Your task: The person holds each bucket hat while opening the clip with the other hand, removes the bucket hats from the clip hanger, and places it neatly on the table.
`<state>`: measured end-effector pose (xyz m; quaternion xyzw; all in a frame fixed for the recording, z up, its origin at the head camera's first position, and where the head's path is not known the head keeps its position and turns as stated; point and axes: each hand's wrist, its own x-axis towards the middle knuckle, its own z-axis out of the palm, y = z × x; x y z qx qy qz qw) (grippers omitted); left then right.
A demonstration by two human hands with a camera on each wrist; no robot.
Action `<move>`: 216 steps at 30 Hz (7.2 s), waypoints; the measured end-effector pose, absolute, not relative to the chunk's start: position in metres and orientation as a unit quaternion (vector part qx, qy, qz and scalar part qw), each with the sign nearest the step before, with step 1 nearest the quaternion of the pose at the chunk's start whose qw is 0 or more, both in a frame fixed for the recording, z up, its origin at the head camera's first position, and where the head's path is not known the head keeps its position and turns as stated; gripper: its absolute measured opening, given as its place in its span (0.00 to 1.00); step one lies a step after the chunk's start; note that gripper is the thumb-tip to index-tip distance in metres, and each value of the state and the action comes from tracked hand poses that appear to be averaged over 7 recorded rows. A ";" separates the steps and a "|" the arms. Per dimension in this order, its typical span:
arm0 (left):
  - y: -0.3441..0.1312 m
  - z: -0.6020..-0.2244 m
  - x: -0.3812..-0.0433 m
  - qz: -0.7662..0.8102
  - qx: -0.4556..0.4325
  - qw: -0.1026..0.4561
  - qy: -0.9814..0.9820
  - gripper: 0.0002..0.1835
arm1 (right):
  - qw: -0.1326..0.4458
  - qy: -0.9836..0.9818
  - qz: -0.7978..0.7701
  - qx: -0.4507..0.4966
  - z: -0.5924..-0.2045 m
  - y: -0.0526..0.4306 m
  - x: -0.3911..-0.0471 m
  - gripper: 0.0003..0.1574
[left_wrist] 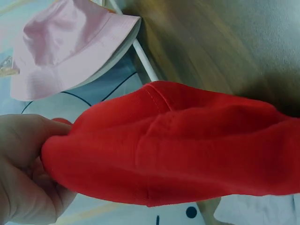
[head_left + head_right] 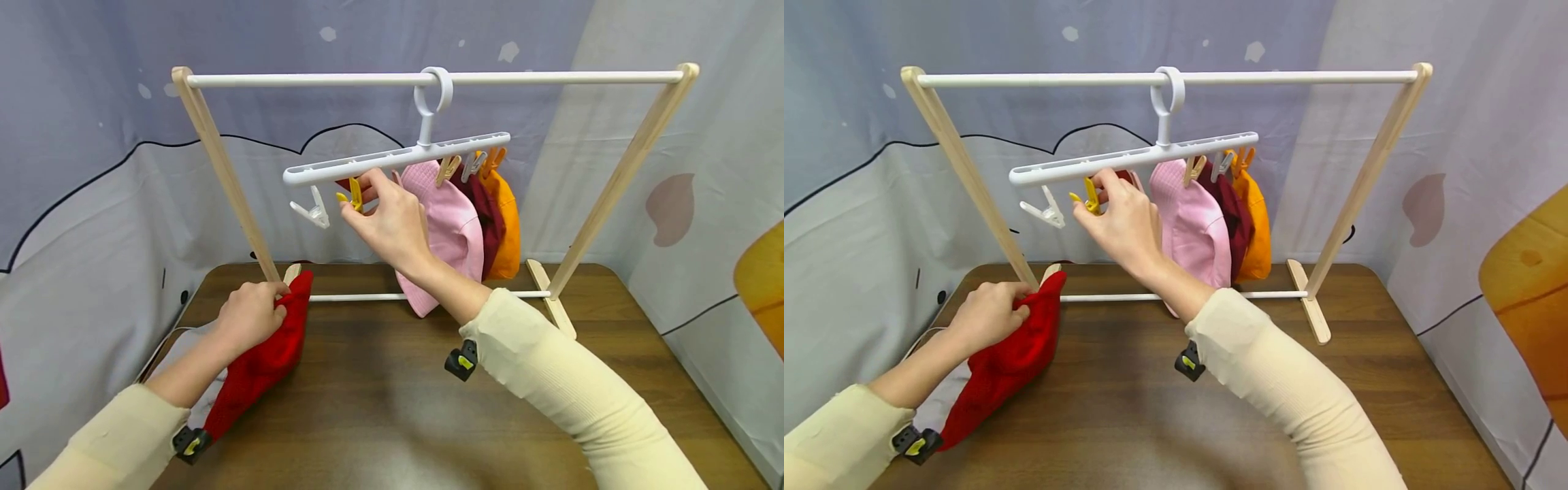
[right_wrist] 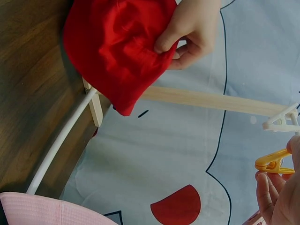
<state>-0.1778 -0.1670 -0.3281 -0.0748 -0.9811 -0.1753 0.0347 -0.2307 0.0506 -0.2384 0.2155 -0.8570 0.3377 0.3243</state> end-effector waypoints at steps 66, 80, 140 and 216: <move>-0.097 -0.414 -0.170 -0.315 -0.093 -0.036 -0.944 0.09 | 0.321 -0.856 0.340 0.220 -0.240 0.050 -0.231 0.14; -0.091 -0.432 -0.174 -0.286 -0.094 -0.022 -0.953 0.12 | 0.323 -0.854 0.344 0.220 -0.240 0.050 -0.232 0.14; -0.102 -0.452 -0.168 -0.116 -0.211 -0.098 -0.966 0.29 | 0.333 -0.855 0.334 0.214 -0.242 0.047 -0.233 0.14; -0.073 -0.468 -0.161 -0.077 -0.197 -0.070 -0.975 0.29 | 0.322 -0.841 0.346 0.264 -0.262 0.067 -0.235 0.11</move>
